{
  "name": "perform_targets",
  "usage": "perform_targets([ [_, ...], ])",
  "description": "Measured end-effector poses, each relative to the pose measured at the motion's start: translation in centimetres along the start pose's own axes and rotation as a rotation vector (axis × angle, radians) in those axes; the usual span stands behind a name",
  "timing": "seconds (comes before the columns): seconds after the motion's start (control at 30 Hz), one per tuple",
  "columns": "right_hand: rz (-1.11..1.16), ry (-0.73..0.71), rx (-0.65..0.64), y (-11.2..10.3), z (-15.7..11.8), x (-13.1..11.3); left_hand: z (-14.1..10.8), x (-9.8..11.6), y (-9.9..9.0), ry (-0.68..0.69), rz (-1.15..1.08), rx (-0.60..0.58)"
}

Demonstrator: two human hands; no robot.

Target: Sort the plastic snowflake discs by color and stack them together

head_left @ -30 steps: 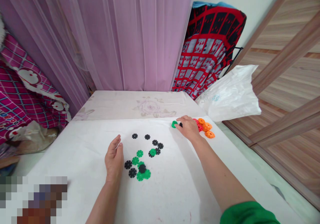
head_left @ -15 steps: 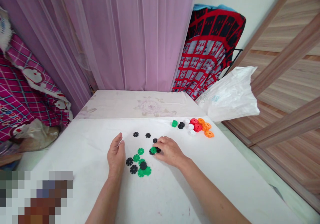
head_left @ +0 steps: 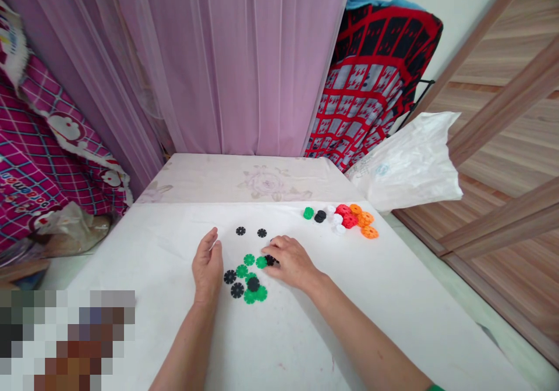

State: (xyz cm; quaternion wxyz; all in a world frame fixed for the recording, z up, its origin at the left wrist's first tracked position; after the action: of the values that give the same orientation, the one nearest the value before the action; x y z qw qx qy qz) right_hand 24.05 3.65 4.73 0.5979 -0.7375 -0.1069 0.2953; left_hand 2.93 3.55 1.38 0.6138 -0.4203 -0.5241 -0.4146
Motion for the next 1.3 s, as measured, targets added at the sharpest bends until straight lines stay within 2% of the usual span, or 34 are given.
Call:
perform_targets([
  [0.17,0.004,-0.005,-0.015,0.8,0.9,-1.0,0.1,-0.5,0.0,0.019,0.004,-0.004],
  [0.27,0.026,0.03,0.02,0.4,0.9,-0.5,0.1,-0.6,-0.1,0.017,0.004,-0.006],
  [0.37,0.017,0.144,0.148,-1.6,0.4,1.9,0.0,-0.5,-0.1,0.012,0.001,-0.009],
  [0.43,-0.048,0.277,0.247,-3.6,0.0,4.4,0.0,-0.3,-0.1,0.007,0.008,-0.011],
  [0.5,-0.135,0.439,0.29,-5.5,-0.4,7.0,0.0,-0.2,-0.1,0.0,0.02,-0.014],
  [0.57,-0.201,0.555,0.269,-6.9,-0.5,9.3,0.0,-0.1,-0.1,-0.005,0.032,-0.013],
  [0.67,-0.239,0.639,0.202,-7.7,-0.2,11.3,0.0,0.1,-0.2,-0.005,0.039,-0.01],
  [0.87,-0.238,0.671,0.139,-7.4,0.9,12.0,-0.1,0.2,-0.1,-0.005,0.051,-0.006],
  [1.0,-0.234,0.657,0.126,-7.5,0.9,12.1,-0.1,0.2,-0.1,-0.002,0.042,-0.002],
  [1.1,-0.198,0.59,0.192,-6.9,0.2,10.8,0.0,0.1,-0.1,0.003,0.024,0.003],
  [1.2,-0.042,0.345,0.275,-4.5,-0.9,7.0,0.0,0.0,0.0,0.011,0.006,0.002],
  [1.3,0.132,-0.013,0.224,-0.9,-1.9,1.9,0.0,-0.1,0.1,0.015,-0.016,0.006],
])
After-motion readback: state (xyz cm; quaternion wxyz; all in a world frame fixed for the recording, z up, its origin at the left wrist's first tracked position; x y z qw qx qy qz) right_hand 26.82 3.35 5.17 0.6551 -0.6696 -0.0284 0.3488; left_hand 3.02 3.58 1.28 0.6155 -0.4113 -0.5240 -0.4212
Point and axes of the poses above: each hand's wrist, its own z-axis towards the middle knuckle, its own y-axis out of the palm, x = y × z, the point moved 1 cm from there along z, towards the middle knuckle, and after that the axes turned 15 degrees about -x, right-handed, at the moved point
